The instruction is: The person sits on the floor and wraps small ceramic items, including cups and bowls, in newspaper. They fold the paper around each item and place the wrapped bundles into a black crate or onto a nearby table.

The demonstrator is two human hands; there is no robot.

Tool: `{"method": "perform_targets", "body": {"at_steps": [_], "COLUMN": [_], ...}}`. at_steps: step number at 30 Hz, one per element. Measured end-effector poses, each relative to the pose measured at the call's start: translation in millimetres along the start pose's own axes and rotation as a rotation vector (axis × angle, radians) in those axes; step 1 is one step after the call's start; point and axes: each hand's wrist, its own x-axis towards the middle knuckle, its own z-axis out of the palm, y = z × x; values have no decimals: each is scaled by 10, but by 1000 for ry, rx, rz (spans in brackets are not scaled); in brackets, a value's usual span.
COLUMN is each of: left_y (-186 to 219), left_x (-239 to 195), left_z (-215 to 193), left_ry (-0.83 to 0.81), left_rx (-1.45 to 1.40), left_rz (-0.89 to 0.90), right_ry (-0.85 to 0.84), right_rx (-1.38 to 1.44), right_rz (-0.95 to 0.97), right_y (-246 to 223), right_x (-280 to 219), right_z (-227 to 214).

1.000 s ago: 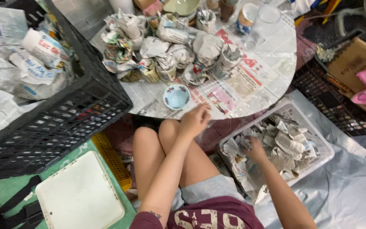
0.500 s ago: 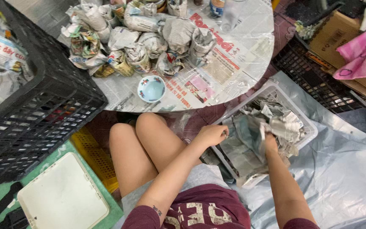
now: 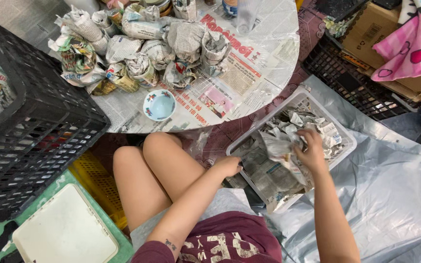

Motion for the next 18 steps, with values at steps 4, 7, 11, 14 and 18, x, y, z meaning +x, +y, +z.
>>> {"method": "perform_targets", "body": {"at_steps": [4, 7, 11, 14, 18], "left_y": [22, -6, -117, -110, -13], "left_x": [67, 50, 104, 59, 51], "left_z": [29, 101, -18, 41, 6], "left_ry": [-66, -45, -47, -69, -83], "left_rx": [75, 7, 94, 77, 72], "left_rz": [-16, 13, -33, -52, -28], "right_ry": [-292, -716, -777, -1067, -1043], "right_rx": [401, -52, -440, -636, -727], "right_rz": [-265, -163, 465, 538, 501], "right_y": [-467, -334, 293, 415, 321], "right_x": [-450, -598, -358, -358, -330], "right_z": [558, 809, 608, 631, 770]}}
